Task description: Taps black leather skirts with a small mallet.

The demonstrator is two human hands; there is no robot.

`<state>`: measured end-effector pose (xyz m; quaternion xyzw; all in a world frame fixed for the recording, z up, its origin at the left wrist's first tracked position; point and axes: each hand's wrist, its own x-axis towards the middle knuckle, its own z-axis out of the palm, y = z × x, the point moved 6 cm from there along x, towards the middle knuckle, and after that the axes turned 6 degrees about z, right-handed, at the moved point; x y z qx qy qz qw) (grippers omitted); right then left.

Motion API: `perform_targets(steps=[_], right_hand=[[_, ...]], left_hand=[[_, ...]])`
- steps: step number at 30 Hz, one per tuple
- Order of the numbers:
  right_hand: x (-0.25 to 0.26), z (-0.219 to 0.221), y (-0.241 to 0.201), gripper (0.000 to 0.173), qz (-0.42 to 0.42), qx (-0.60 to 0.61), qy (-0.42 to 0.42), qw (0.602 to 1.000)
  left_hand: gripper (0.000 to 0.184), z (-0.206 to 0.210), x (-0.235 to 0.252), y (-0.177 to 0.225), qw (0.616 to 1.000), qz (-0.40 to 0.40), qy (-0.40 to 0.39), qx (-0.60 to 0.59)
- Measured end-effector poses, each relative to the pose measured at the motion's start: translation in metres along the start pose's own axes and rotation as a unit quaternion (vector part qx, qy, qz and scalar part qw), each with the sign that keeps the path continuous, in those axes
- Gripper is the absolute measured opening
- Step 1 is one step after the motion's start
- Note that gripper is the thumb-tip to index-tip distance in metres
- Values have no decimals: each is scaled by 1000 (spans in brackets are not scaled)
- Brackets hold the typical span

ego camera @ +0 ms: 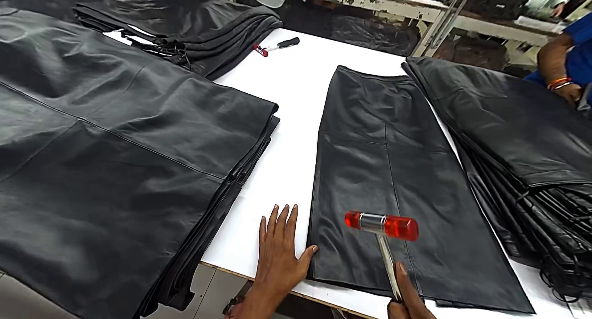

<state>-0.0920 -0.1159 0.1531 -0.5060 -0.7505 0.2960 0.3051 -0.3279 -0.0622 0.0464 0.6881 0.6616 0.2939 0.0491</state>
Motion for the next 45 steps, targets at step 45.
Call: perform_targets(steps=[45], right_hand=[[120, 74, 63, 48, 45, -252, -47, 965]], left_hand=[[44, 9, -24, 14, 995, 58, 0, 77]])
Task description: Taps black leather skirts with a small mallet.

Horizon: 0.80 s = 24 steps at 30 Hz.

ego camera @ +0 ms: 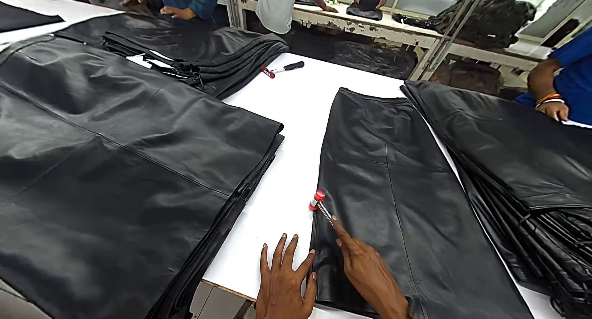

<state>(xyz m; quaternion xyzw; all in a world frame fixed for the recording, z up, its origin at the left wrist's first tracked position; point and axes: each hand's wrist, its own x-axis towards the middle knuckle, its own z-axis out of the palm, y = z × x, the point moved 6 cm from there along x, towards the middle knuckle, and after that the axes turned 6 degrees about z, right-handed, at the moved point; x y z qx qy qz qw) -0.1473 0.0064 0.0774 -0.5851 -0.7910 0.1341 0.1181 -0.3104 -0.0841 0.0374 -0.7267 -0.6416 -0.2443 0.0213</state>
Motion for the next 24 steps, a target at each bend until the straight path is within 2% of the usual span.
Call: perform_targets(steps=[3, 4, 7, 11, 14, 18, 21, 24], right_hand=[[-13, -10, -10, 47, -36, 31, 98, 994], [-18, -9, -11, 47, -39, 20, 99, 994], [-25, 4, -3, 48, -11, -6, 6, 1000], [-41, -13, -9, 47, -38, 43, 71, 996], [-44, -1, -2, 49, -6, -8, -22, 1000], [-54, -12, -8, 47, -39, 51, 63, 996], [-52, -1, -5, 48, -19, -7, -9, 1000], [-55, -16, -10, 47, -43, 47, 37, 997]], left_hand=[[44, 0, 2, -1, 1000, 4, 2, 3], [45, 0, 1, -1, 1000, 1, 1, 2], [45, 0, 0, 0, 1000, 1, 2, 4], [45, 0, 1, 0, 1000, 1, 2, 0], [45, -1, -1, 1, 1000, 2, 5, -2], [45, -1, 0, 0, 1000, 2, 4, -2], [44, -2, 1, 1, 1000, -2, 4, -2], [45, -2, 3, 0, 1000, 6, 12, -7]])
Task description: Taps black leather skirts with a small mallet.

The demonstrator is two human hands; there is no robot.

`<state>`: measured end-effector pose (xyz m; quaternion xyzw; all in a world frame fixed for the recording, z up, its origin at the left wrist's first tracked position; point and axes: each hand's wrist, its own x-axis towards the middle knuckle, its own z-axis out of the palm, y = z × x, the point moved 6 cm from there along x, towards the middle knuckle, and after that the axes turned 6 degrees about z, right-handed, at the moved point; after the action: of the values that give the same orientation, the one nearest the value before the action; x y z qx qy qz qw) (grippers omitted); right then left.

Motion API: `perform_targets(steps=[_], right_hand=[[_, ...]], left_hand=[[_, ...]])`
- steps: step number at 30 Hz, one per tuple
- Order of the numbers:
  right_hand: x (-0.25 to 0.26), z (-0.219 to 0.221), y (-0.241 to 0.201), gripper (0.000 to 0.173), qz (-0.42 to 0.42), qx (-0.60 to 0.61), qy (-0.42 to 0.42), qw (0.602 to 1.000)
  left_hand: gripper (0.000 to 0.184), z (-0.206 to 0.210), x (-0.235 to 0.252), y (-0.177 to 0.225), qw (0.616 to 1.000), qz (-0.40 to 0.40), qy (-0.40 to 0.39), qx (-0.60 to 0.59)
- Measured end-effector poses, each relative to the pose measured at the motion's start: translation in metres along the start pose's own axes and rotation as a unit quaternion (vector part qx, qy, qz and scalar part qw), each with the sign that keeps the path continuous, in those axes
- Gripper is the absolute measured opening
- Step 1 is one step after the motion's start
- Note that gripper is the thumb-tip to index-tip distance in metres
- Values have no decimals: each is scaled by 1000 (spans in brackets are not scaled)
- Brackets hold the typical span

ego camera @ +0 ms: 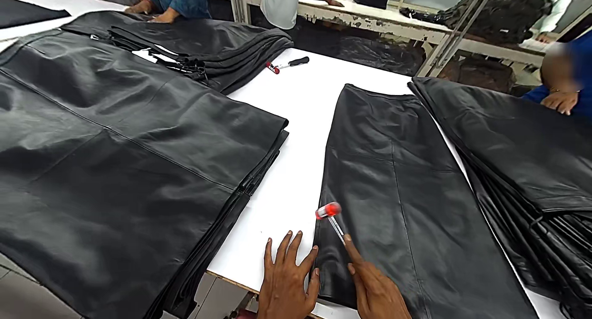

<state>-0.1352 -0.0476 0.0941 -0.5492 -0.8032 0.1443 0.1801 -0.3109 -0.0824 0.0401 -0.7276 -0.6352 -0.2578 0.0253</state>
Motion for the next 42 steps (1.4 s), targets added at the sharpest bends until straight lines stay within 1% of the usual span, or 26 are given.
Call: perform_targets(steps=[1, 2, 4, 5, 8, 9, 11, 12, 13, 15, 16, 19, 20, 23, 24, 26, 28, 30, 31, 33, 34, 35, 38, 39, 41, 42], right_hand=[[-4, -4, -3, 47, -2, 9, 10, 1000], [-8, -3, -3, 47, 4, -2, -2, 1000], [-11, 8, 4, 49, 22, -42, -54, 997], [-13, 9, 6, 49, 23, -41, -63, 997], [-20, -5, -3, 48, 7, 17, -31, 999], [-24, -5, -6, 48, 9, 19, -31, 999], [-27, 6, -1, 50, 27, -17, -80, 996], [-29, 8, 1, 50, 31, -16, -91, 995], [-30, 5, 1, 49, 29, 0, -85, 996], [-34, -4, -6, 47, 15, 33, -41, 999], [-38, -4, -7, 46, 15, 34, -32, 999], [-41, 5, -1, 49, 32, -25, -99, 994], [-42, 2, -1, 49, 31, -17, -103, 994], [-49, -8, -9, 47, 19, 20, -73, 997], [-52, -5, -8, 48, 21, 10, -83, 996], [-57, 5, -4, 50, 34, -22, -131, 991], [-59, 0, -4, 49, 32, -4, -134, 990], [-65, -8, -11, 48, 20, 28, -103, 994], [-68, -7, -12, 48, 18, 26, -104, 994], [-72, 3, -8, 50, 31, -7, -154, 988], [-73, 5, -6, 50, 37, -10, -166, 985], [-73, 0, -7, 49, 37, -1, -163, 986], [-78, -15, -17, 47, 20, 48, -105, 993], [-81, -12, -16, 46, 19, 41, -106, 993], [-85, 2, -7, 49, 29, 5, -151, 988], [-86, 4, -3, 49, 34, 11, -164, 986]], left_hand=[[44, 0, -2, 1, 1000, 0, -1, 0], [44, 1, -3, 1, 1000, -2, -1, 0], [45, 0, -4, 2, 1000, -5, 0, 3], [46, 0, -5, 3, 1000, -4, 1, 2], [55, -4, -4, 1, 1000, -12, 20, 5], [58, -4, -5, 1, 1000, -16, 24, 6], [62, -5, -4, 1, 999, -25, 29, 10], [64, -5, -5, 1, 999, -25, 29, 9], [65, -5, -4, 1, 999, -25, 30, 6], [68, -7, -5, -3, 999, -25, 31, -6], [70, -8, -7, -3, 999, -25, 31, -15], [76, -10, -8, -2, 999, -11, 22, -36], [79, -11, -9, -1, 999, -6, 18, -40], [92, -17, -12, -6, 999, -22, 7, -43], [95, -18, -14, -8, 999, -31, 1, -38], [98, -19, -20, -9, 999, -41, -7, -28], [98, -19, -23, -9, 999, -42, -3, -33], [99, -20, -25, -10, 998, -46, 1, -48], [98, -19, -25, -11, 998, -48, 2, -51], [96, -18, -25, -9, 998, -47, -1, -44], [96, -18, -25, -8, 998, -46, -8, -39], [97, -17, -24, -7, 998, -45, -12, -35], [96, -19, -26, -8, 998, -47, -6, -40], [96, -20, -27, -8, 998, -49, -4, -40], [96, -21, -28, -6, 998, -49, -4, -38], [96, -22, -28, -6, 998, -48, -5, -40]])
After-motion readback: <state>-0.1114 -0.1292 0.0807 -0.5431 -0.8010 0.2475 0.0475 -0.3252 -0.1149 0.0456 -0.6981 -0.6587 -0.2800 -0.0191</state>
